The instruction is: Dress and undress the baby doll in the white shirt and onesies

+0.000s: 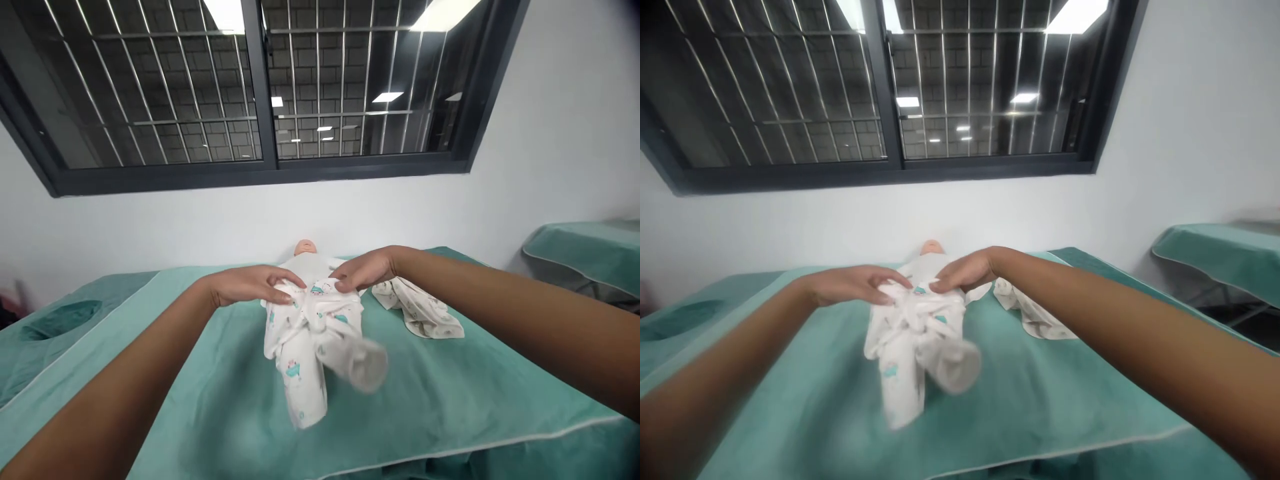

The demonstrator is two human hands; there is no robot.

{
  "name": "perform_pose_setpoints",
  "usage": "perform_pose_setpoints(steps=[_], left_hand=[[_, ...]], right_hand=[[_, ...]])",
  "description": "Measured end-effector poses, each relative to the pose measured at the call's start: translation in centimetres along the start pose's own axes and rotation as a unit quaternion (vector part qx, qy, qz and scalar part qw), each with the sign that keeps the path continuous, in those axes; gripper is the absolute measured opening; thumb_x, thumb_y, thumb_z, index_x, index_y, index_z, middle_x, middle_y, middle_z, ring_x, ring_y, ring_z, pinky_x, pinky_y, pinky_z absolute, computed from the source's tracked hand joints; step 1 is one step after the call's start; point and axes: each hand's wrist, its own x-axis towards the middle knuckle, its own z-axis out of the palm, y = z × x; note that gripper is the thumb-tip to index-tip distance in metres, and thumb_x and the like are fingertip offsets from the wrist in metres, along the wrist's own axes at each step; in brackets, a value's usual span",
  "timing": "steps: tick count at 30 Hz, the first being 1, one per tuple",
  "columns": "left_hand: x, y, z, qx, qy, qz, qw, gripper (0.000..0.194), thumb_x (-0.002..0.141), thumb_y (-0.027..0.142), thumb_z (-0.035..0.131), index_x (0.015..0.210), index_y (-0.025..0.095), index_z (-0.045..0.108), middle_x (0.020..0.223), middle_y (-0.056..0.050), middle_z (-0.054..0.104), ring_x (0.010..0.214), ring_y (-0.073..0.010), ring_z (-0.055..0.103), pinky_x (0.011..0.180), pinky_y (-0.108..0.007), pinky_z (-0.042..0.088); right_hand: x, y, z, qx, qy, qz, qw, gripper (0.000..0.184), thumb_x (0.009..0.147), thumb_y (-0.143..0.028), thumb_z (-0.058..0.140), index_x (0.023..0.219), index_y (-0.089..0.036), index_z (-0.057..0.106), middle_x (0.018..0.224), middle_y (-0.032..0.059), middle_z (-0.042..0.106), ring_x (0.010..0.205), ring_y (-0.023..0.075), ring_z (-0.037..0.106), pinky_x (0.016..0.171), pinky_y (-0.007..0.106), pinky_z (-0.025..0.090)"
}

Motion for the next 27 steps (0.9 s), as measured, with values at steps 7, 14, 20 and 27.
perform_pose_setpoints(steps=[7, 14, 20, 27], left_hand=[[0.0, 2.4, -1.7, 0.021, 0.281, 0.168, 0.945, 0.059, 0.068, 0.035, 0.074, 0.124, 0.024, 0.058, 0.116, -0.007, 0.063, 0.11, -0.0271, 0.058, 0.089, -0.038, 0.05], [2.3, -3.0, 3.6, -0.068, 0.411, 0.152, 0.896, 0.09, 0.081, 0.056, 0.059, 0.149, 0.023, 0.01, 0.151, -0.015, 0.031, 0.131, -0.0282, 0.044, 0.099, -0.037, 0.045], [3.2, -6.4, 8.8, -0.157, 0.385, 0.074, 0.907, 0.057, 0.072, 0.04, 0.069, 0.122, 0.016, 0.055, 0.118, -0.01, 0.066, 0.108, -0.0283, 0.062, 0.089, -0.037, 0.051], [3.2, -13.9, 6.2, -0.067, 0.436, -0.016, 0.898, 0.049, 0.075, 0.035, 0.057, 0.119, 0.015, 0.056, 0.102, -0.013, 0.069, 0.092, -0.0313, 0.066, 0.074, -0.044, 0.053]], right_hand=[[1.1, -5.4, -0.8, -0.107, 0.19, -0.181, 0.959, 0.031, 0.068, -0.043, 0.079, 0.076, -0.017, 0.065, 0.076, 0.0008, 0.061, 0.071, 0.014, 0.054, 0.062, 0.026, 0.042], [4.4, -7.0, 0.6, 0.144, 0.243, -0.375, 0.883, 0.038, 0.062, -0.024, 0.081, 0.091, -0.018, 0.057, 0.078, -0.0032, 0.06, 0.067, 0.0103, 0.057, 0.064, 0.024, 0.047], [8.8, -4.0, 0.4, 0.124, 0.316, -0.353, 0.872, 0.026, 0.072, -0.028, 0.07, 0.093, -0.019, 0.058, 0.083, -0.0008, 0.062, 0.071, 0.0121, 0.058, 0.066, 0.026, 0.048], [14.0, 5.8, -2.9, -0.134, 0.454, -0.184, 0.861, 0.013, 0.075, -0.015, 0.057, 0.088, -0.017, 0.06, 0.096, 0.0064, 0.067, 0.092, 0.0194, 0.062, 0.085, 0.035, 0.047]])
